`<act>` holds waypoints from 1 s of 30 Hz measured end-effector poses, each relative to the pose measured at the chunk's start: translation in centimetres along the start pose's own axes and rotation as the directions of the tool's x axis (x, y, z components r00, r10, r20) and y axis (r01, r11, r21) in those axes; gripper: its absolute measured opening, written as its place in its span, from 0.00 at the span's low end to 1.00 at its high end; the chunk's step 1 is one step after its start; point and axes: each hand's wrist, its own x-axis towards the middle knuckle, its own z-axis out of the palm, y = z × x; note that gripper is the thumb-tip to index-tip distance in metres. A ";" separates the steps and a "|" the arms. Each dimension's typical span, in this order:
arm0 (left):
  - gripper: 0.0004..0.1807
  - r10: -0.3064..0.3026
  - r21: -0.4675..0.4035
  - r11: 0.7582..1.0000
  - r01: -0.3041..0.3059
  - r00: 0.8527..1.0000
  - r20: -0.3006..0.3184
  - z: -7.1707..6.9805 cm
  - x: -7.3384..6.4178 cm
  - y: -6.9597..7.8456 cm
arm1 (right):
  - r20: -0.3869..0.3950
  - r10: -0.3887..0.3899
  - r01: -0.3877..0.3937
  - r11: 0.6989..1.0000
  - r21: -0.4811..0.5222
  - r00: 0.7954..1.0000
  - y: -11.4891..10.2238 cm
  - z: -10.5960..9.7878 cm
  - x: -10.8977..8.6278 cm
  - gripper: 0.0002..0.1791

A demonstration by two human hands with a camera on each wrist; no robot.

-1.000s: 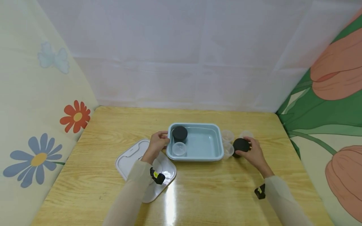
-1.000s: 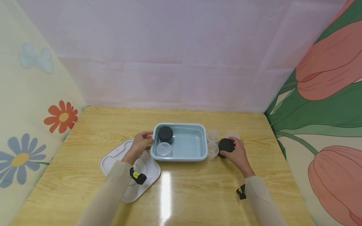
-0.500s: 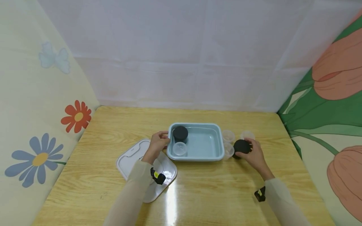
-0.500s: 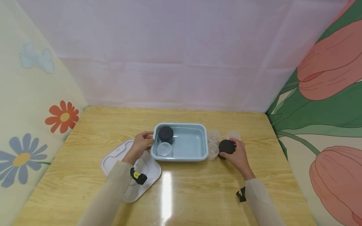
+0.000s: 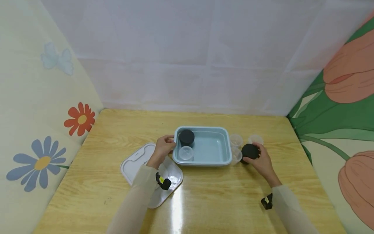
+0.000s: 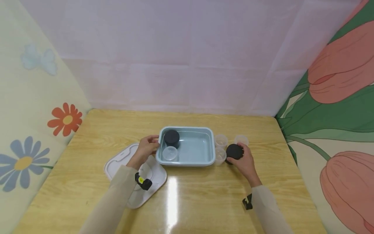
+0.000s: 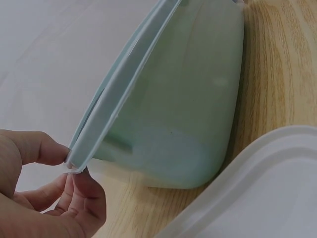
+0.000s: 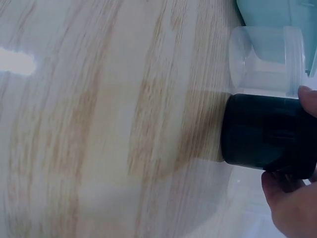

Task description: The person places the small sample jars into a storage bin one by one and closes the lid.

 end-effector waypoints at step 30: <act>0.25 0.021 -0.019 1.000 -0.021 1.000 0.002 0.0 -0.1 0.0 | -0.046 -0.063 0.060 0.996 -0.064 0.997 -2.6 -1.7 -0.3 0.43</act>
